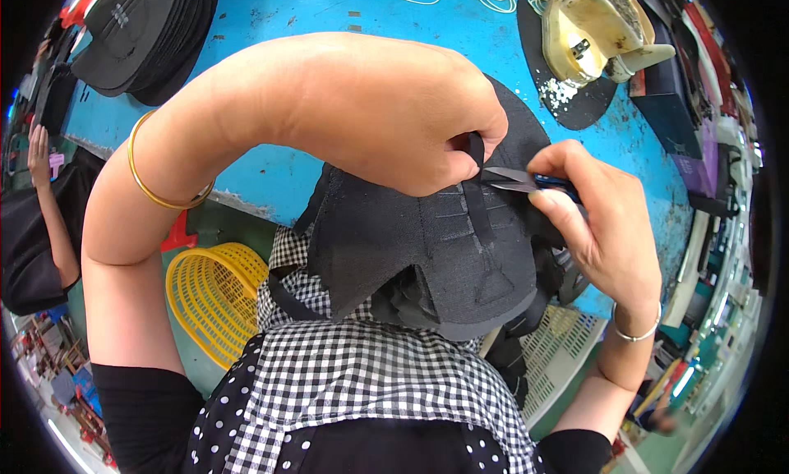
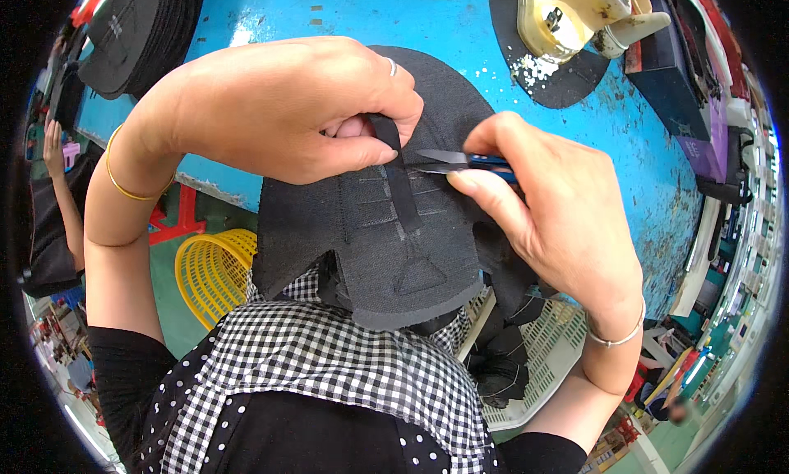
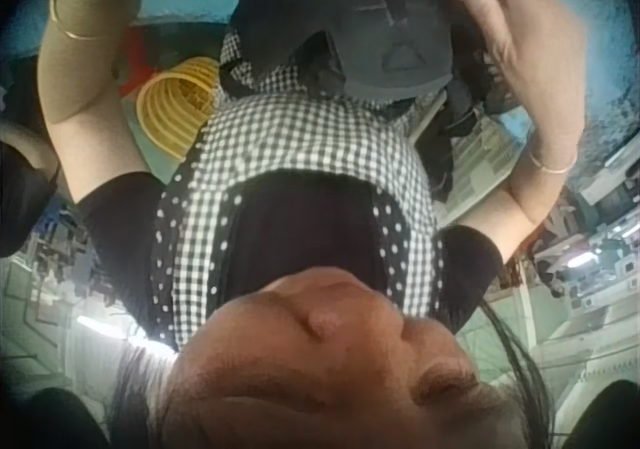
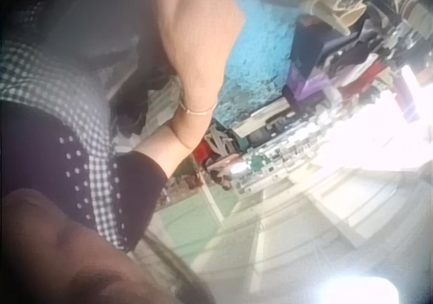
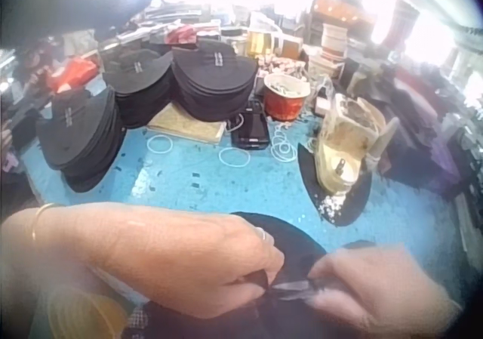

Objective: Applying adhesive to shoe components and trimming threads in a shoe factory workshop.

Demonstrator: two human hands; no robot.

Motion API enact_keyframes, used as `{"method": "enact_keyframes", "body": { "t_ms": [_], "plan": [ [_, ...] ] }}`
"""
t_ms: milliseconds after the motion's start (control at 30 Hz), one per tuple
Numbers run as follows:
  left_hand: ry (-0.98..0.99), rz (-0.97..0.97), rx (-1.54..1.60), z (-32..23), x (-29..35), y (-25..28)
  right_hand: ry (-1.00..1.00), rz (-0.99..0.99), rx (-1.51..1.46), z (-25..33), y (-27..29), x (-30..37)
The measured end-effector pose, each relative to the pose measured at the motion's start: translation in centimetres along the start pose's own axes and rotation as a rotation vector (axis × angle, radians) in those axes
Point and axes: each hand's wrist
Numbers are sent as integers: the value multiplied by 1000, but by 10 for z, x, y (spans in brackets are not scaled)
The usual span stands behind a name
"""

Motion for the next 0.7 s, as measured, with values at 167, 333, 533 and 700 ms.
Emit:
{"method": "enact_keyframes", "body": {
  "t_ms": [167, 333, 533, 700],
  "plan": [
    [-76, -79, 5, 4, 0, -6, 146, 25, 3, -5, -8, -4],
    [132, -178, 180, 2, 2, 8, 20, -51, -121, 12, 4, -6],
    [251, -372, 539, 1, 7, 46, 305, 145, 361, 59, -15, 15],
    [96, -621, 503, -12, 10, 53, 372, 135, 507, 71, -30, 20]
  ]
}}
Point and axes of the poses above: each hand's wrist, its own x-axis away from the middle knuckle, its own y-axis out of the back of the hand, z = x × y, and after that the axes turned 14 degrees about -z, right-handed
